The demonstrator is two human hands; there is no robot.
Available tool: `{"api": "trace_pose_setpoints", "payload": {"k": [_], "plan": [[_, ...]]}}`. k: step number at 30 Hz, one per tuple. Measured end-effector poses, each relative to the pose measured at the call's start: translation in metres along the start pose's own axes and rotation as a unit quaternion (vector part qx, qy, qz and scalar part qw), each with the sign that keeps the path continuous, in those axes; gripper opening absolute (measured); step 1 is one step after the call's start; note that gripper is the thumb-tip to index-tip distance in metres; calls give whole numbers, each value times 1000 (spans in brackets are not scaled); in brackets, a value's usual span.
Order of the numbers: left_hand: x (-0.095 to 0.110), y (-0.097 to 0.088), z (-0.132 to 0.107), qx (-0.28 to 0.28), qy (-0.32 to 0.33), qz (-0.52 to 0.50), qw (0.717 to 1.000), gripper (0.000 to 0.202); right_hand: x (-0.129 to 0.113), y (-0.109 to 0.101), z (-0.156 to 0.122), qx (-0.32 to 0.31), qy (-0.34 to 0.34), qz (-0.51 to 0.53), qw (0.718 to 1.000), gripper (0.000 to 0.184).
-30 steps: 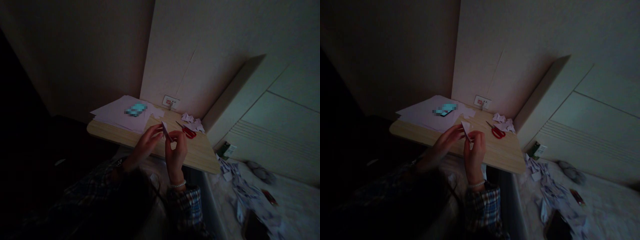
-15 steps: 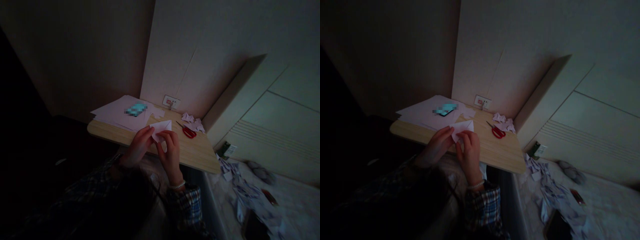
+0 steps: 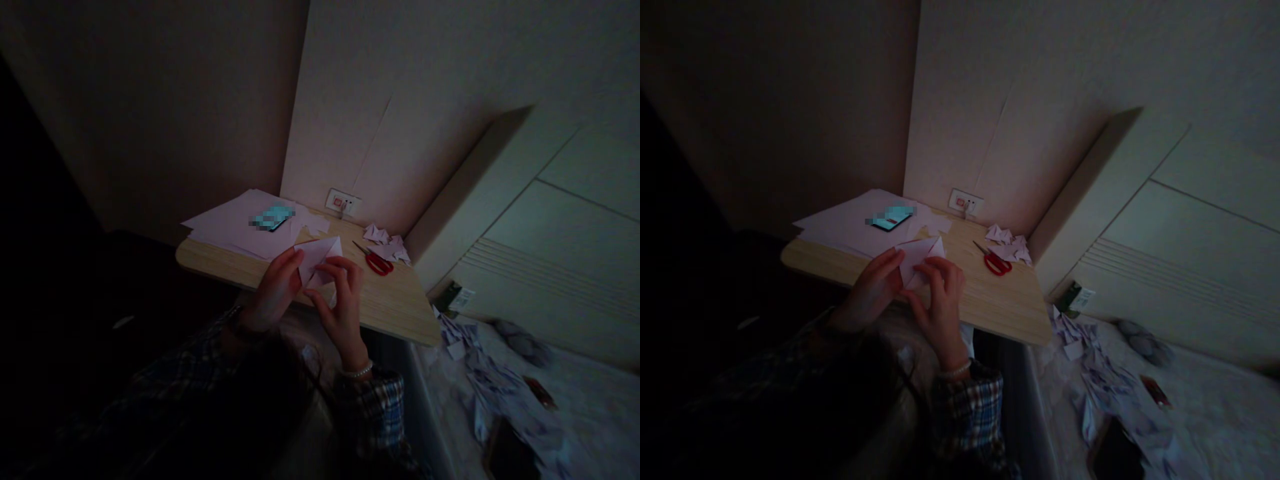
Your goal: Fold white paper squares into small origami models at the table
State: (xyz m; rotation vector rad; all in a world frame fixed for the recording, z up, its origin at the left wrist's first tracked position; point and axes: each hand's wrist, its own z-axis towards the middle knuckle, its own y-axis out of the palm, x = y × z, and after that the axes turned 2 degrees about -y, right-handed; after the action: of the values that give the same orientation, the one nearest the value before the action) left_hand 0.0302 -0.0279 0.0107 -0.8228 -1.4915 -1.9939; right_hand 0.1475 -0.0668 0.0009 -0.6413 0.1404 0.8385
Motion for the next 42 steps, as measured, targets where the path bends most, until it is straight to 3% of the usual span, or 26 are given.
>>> {"api": "trace_pose_setpoints", "payload": {"k": [4, 7, 9, 11, 16, 19, 22, 25, 28, 31, 34, 36, 39, 42], "plan": [[-2, -5, -1, -21, 13, 84, 996, 27, 8, -2, 2, 118, 111, 76, 984, 40], [0, -9, -3, -55, 39, 218, 974, 24, 15, 1, 1, 110, 201, 206, 951, 26], [4, -10, -6, -99, 65, 282, 952, 19, 17, 2, 0, 120, 203, 258, 937, 14], [7, -9, -8, -123, 111, 310, 936, 13, 16, 1, 0, 144, 164, 261, 940, 8], [14, -9, -12, -108, 222, 335, 909, 24, 11, -3, 1, 117, 72, 200, 970, 12], [15, -9, -12, -113, 256, 341, 898, 24, 13, -3, 0, 98, 91, 207, 969, 26], [14, -10, -11, -95, 272, 333, 898, 23, 18, -2, -1, 129, 165, 278, 938, 28], [13, -12, -12, -79, 246, 308, 916, 18, 22, 0, -1, 105, 263, 375, 883, 30], [12, -14, -12, -75, 195, 299, 931, 12, 21, 1, -1, 17, 321, 427, 845, 36], [10, -14, -8, -65, 171, 262, 948, 8, 18, 3, 0, 7, 313, 426, 849, 35], [3, -14, -1, -51, 143, 161, 975, 39, 16, 4, 0, 76, 286, 396, 869, 32], [-2, -14, 2, -34, 67, 127, 989, 43, 17, 5, 0, 110, 279, 368, 880, 30], [-7, -16, 3, -47, -18, 158, 986, 51, 19, 7, 0, 128, 281, 353, 883, 30], [-6, -18, 4, -32, -31, 220, 974, 48, 19, 8, -1, 109, 280, 355, 885, 28]]}}
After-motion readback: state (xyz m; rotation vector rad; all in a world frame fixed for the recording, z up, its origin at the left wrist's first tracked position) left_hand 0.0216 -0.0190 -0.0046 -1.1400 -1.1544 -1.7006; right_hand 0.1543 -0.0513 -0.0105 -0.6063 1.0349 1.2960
